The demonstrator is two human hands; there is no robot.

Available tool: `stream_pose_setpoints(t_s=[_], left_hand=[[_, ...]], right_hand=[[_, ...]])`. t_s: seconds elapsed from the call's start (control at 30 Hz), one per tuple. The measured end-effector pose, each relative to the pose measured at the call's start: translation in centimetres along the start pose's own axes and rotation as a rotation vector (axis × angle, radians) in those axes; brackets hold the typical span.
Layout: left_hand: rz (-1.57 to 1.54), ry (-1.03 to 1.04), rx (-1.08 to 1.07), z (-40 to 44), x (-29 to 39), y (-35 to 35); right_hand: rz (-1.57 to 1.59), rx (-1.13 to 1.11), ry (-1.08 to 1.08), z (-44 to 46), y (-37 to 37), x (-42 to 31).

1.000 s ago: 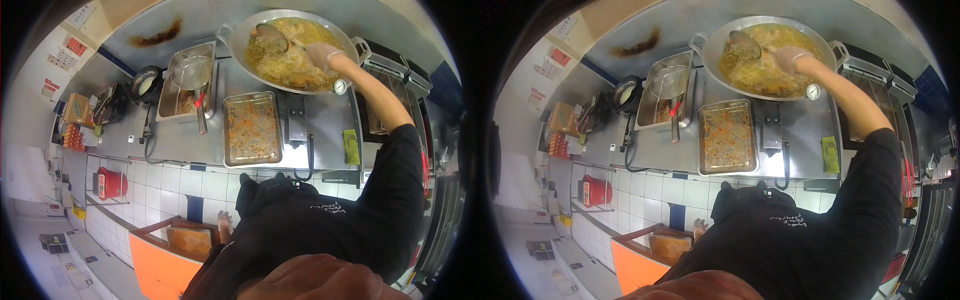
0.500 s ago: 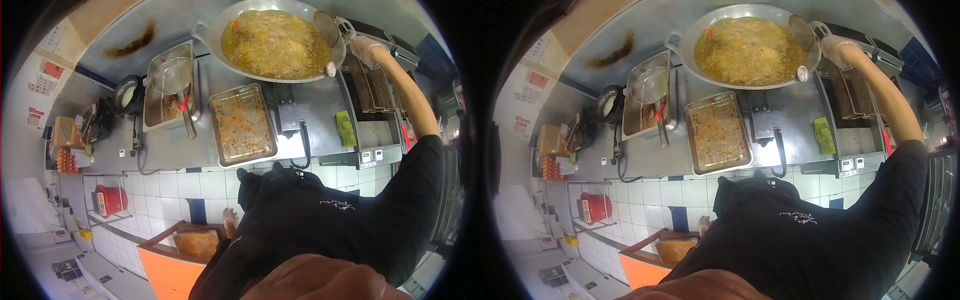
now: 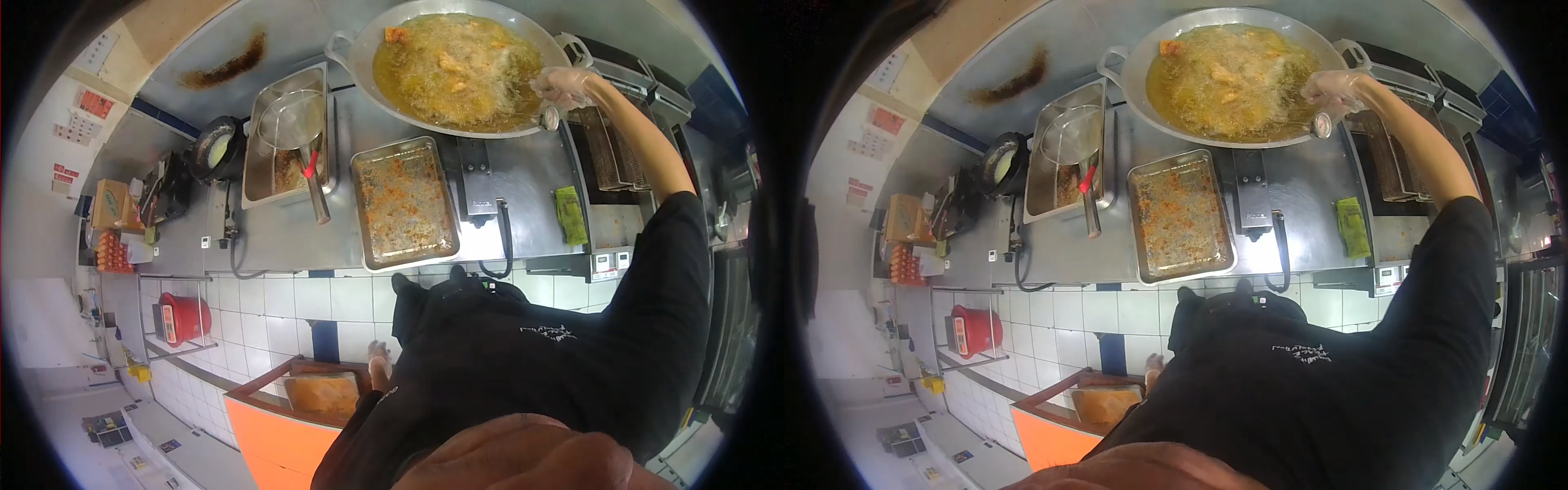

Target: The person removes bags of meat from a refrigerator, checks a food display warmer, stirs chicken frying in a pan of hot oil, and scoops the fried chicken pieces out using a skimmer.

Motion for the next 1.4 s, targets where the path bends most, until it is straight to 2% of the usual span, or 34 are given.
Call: stream_pose_setpoints(t_s=[0.03, 0.1, 0.23, 0.3, 0.4, 0.53, 0.63, 0.7, 0.73, 0.77, 0.83, 0.9, 0.93, 0.97, 1.0, 1.03, 1.07, 1.13, 1.17, 1.2, 1.23, 1.27, 1.3, 1.33, 1.37, 1.4], left_hand=[[0.139, 0.079, -0.068, -0.4, -0.6, 0.3], [0.245, 0.102, -0.148, -1.2, -1.0, 0.9], [0.335, 0.123, -0.238, -2.3, -2.1, 2.0], [0.481, 0.229, -0.312, -2.3, -2.3, 2.4], [0.805, 0.512, -0.414, -1.7, -2.0, 3.3], [0.025, -0.037, -0.158, -2.1, -1.4, 2.5], [-0.295, -0.220, -0.008, -2.6, 0.3, 2.2], [-0.371, -0.263, 0.037, -2.6, 1.1, 2.0], [-0.395, -0.275, 0.059, -2.7, 1.5, 1.9], [-0.415, -0.277, 0.074, -2.7, 2.0, 1.8], [-0.447, -0.282, 0.110, -2.9, 2.8, 1.5], [-0.465, -0.273, 0.144, -3.0, 3.6, 1.1], [-0.475, -0.256, 0.172, -2.8, 3.6, 0.9], [-0.484, -0.220, 0.202, -2.4, 3.8, 0.6], [-0.558, -0.098, 0.275, -1.3, 3.3, 0.1], [-0.532, 0.088, 0.346, -0.5, 4.5, -1.0], [-0.502, 0.268, 0.420, 0.5, 5.9, -2.1], [0.148, 0.573, 0.587, -0.1, 14.8, -6.7], [-0.009, 0.496, 0.578, -1.2, 20.6, -8.9], [-0.190, 0.470, 0.554, 0.9, 21.4, -9.9], [-0.359, 0.564, 0.577, 3.6, 21.7, -10.7], [-0.294, 0.641, 0.616, 3.8, 25.4, -12.6], [-0.384, 0.701, 0.617, 5.6, 27.9, -13.8], [-0.279, 0.666, 0.628, 4.3, 33.4, -15.9], [-0.639, 0.629, 0.518, 7.5, 33.9, -16.0], [-0.779, 0.529, 0.431, 10.9, 34.1, -15.9]], right_hand=[[0.006, -0.004, -0.004, 1.3, -0.2, 0.3], [0.121, -0.152, -0.083, 4.6, -0.4, 1.1], [0.317, -0.098, -0.094, 1.6, 0.0, 2.4], [0.522, -0.093, -0.107, -0.2, 0.1, 3.0], [0.491, -0.125, -0.143, 0.0, -0.5, 4.6], [0.404, -0.075, -0.113, 0.1, -1.5, 5.4], [0.158, 0.243, -0.031, 0.0, -2.7, 5.4], [-0.068, 0.340, -0.111, 2.8, -3.4, 6.2], [-0.445, 0.411, -0.404, 6.5, -4.3, 7.1], [-0.825, 0.582, -0.740, 8.2, -3.1, 7.4], [-1.227, 0.748, -0.817, 4.5, -0.2, 4.2], [-0.800, 0.646, -0.225, -1.2, 0.9, 0.9], [-1.026, 0.681, -0.156, -1.7, 1.9, 0.3], [-1.027, 0.680, -0.154, -2.9, 2.9, 0.0], [-0.954, 0.768, -0.156, -4.7, 3.3, -0.4], [-0.883, 0.850, -0.160, -6.3, 3.6, -0.7], [-0.889, 0.842, -0.167, -7.0, 4.1, -0.7], [-0.875, 0.903, -0.219, -8.1, 4.8, -0.8], [-0.896, 0.917, -0.251, -7.8, 4.8, 0.0], [-0.918, 0.933, -0.294, -7.3, 4.5, 0.7], [-0.920, 0.927, -0.214, -6.9, 4.2, 1.0], [-0.870, 0.972, -0.269, -8.0, 4.7, 0.7], [-0.870, 0.957, -0.310, -6.3, 4.2, 1.9], [-0.877, 0.922, -0.178, -7.7, 4.4, 0.8], [-0.812, 0.928, -0.223, -7.2, 3.7, 1.6], [-0.731, 0.869, -0.057, -8.8, 4.1, -0.1]])
Point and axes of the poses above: each hand's wrist, its own z-axis towards the middle knuckle, its own y-axis out of the palm, x = y × z, the point moved 6 cm from there along z, towards the middle knuckle, and after that the axes turned 14 degrees about y, right-handed, at the moved point
